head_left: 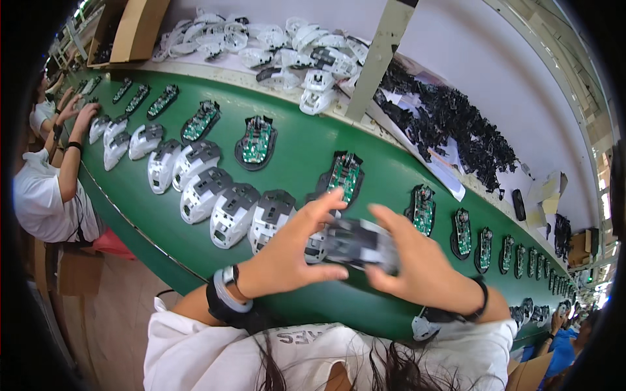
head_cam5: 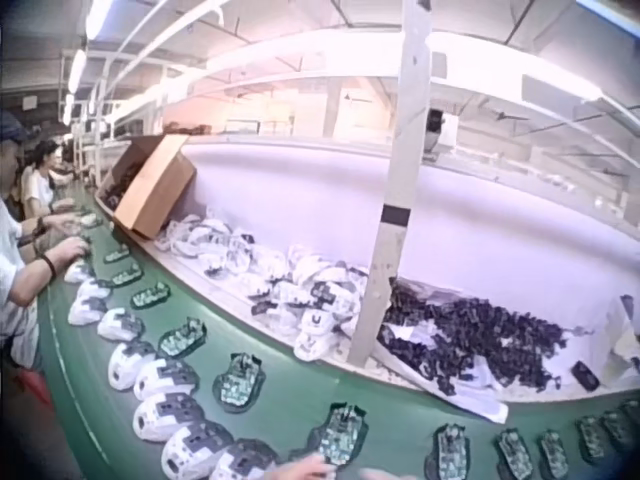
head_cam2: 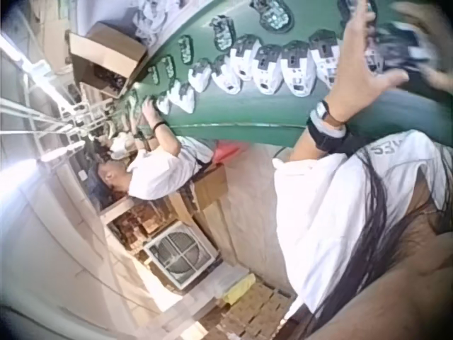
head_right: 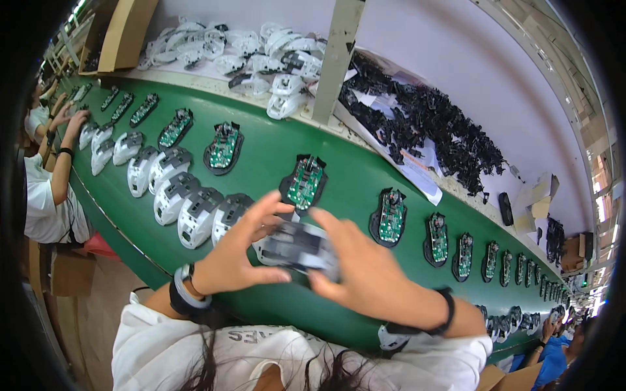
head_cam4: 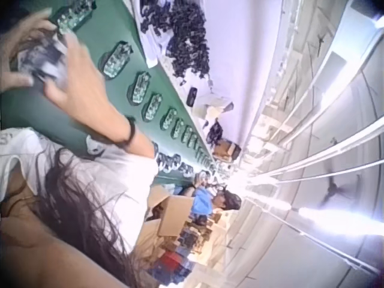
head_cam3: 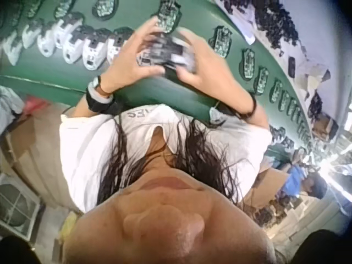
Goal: The person assembles electronic devices on a green workbench. They repeatedly pick up white plastic casings and small black components, insert the components into the casings, and place the assembled units back on the table. The process involves handling multiple identical units in a repetitive sequence.
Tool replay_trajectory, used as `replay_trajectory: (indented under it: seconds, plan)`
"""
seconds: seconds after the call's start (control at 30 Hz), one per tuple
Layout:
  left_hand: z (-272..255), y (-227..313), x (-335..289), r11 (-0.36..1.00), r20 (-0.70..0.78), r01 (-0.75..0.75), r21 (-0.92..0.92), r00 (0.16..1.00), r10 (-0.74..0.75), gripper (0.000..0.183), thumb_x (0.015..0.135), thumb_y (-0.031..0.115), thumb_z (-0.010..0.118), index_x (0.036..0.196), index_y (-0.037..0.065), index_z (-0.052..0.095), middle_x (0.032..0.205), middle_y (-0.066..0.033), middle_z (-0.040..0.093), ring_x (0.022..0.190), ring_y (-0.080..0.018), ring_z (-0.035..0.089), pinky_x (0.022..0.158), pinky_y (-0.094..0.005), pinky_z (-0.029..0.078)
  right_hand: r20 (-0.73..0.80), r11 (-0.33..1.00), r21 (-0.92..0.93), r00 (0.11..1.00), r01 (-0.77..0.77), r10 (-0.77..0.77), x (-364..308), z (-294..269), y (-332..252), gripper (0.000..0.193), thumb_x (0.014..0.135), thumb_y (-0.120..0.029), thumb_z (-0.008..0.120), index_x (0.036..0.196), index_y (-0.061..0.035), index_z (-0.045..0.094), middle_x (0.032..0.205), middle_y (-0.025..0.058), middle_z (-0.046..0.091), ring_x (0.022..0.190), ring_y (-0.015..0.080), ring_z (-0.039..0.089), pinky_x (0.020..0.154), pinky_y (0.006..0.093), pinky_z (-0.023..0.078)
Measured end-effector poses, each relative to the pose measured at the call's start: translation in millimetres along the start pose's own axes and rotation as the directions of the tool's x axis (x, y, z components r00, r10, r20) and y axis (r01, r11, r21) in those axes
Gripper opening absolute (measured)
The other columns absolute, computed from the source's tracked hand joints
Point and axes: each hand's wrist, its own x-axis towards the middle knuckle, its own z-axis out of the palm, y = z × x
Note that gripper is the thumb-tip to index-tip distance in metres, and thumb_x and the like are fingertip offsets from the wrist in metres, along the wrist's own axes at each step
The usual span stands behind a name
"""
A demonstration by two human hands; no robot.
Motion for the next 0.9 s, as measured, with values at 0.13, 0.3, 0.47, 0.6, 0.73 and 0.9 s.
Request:
replay_trajectory:
  seconds: [0.13, 0.3, 0.47, 0.6, 0.73, 0.9]
  plan:
    - [19.6, -3.6, -1.1, 0.734, -0.032, -0.035, 0.678, 0.997, 0.077, 0.078, 0.067, 0.025, 0.081, 0.131, 0.005, 0.042, 0.131, -0.0186, 0.042, 0.121, -0.0396, 0.040, 0.098, -0.0453, 0.040, 0.141, 0.892, -0.333, 0.920, -0.304, 0.366, -61.2, -5.1, 19.2, 0.072, 0.076, -0.024, 0.072, 0.135, -0.0037, 0.036, 0.109, 0.0198, 0.052, 0.092, 0.0357, 0.059, 0.075, 0.0425, 0.052]
    - [33.1, -20.2, 4.6, 0.590, -0.018, -0.033, 0.807, 0.997, 0.081, 0.042, 0.068, 0.009, 0.072, 0.108, 0.006, 0.058, 0.125, -0.0173, 0.046, 0.119, -0.0421, 0.040, 0.097, -0.0490, 0.040, -0.063, 0.972, -0.147, 0.983, -0.182, 0.174, -70.9, -4.3, 9.8, 0.069, 0.076, -0.018, 0.074, 0.133, -0.0019, 0.038, 0.124, 0.0213, 0.046, 0.112, 0.0380, 0.050, 0.093, 0.0428, 0.044]
    - [21.6, 5.9, -13.0, 0.650, -0.083, -0.123, 0.750, 0.957, 0.277, 0.038, 0.065, 0.003, 0.068, 0.103, 0.008, 0.063, 0.127, -0.0170, 0.048, 0.121, -0.0420, 0.040, 0.100, -0.0482, 0.038, -0.174, 0.980, -0.122, 0.976, -0.157, 0.134, -72.0, -5.3, 18.3, 0.064, 0.076, -0.011, 0.073, 0.130, -0.0009, 0.042, 0.127, 0.0203, 0.044, 0.115, 0.0387, 0.047, 0.097, 0.0423, 0.041]
    - [-8.3, -7.7, -31.5, 0.531, -0.180, 0.025, 0.847, 0.954, 0.242, 0.048, 0.062, 0.007, 0.074, 0.108, 0.012, 0.063, 0.132, -0.0162, 0.045, 0.124, -0.0420, 0.038, 0.100, -0.0490, 0.038, -0.176, 0.983, -0.103, 0.975, -0.153, 0.133, -62.5, -4.9, 31.2, 0.062, 0.075, -0.010, 0.073, 0.129, -0.0019, 0.044, 0.127, 0.0204, 0.044, 0.117, 0.0389, 0.046, 0.098, 0.0422, 0.040]
    - [-8.3, -13.9, -36.8, 0.534, -0.140, 0.048, 0.844, 0.981, 0.134, 0.053, 0.060, 0.009, 0.078, 0.110, 0.012, 0.061, 0.136, -0.0159, 0.042, 0.126, -0.0417, 0.037, 0.102, -0.0490, 0.038, -0.140, 0.993, -0.112, 0.990, -0.042, 0.026, -48.9, 1.5, 32.1, 0.056, 0.077, -0.011, 0.072, 0.126, -0.0020, 0.046, 0.129, 0.0229, 0.042, 0.118, 0.0409, 0.044, 0.099, 0.0439, 0.039]
    - [-19.2, -14.1, -40.6, 0.625, -0.078, -0.050, 0.779, 0.981, 0.176, 0.052, 0.060, 0.006, 0.076, 0.109, 0.011, 0.060, 0.138, -0.0184, 0.039, 0.128, -0.0415, 0.035, 0.105, -0.0496, 0.032, -0.146, 0.993, -0.104, 0.989, -0.052, 0.036, -49.6, 0.9, 37.5, 0.053, 0.078, -0.012, 0.072, 0.125, -0.0028, 0.048, 0.130, 0.0227, 0.041, 0.120, 0.0412, 0.043, 0.100, 0.0447, 0.039]
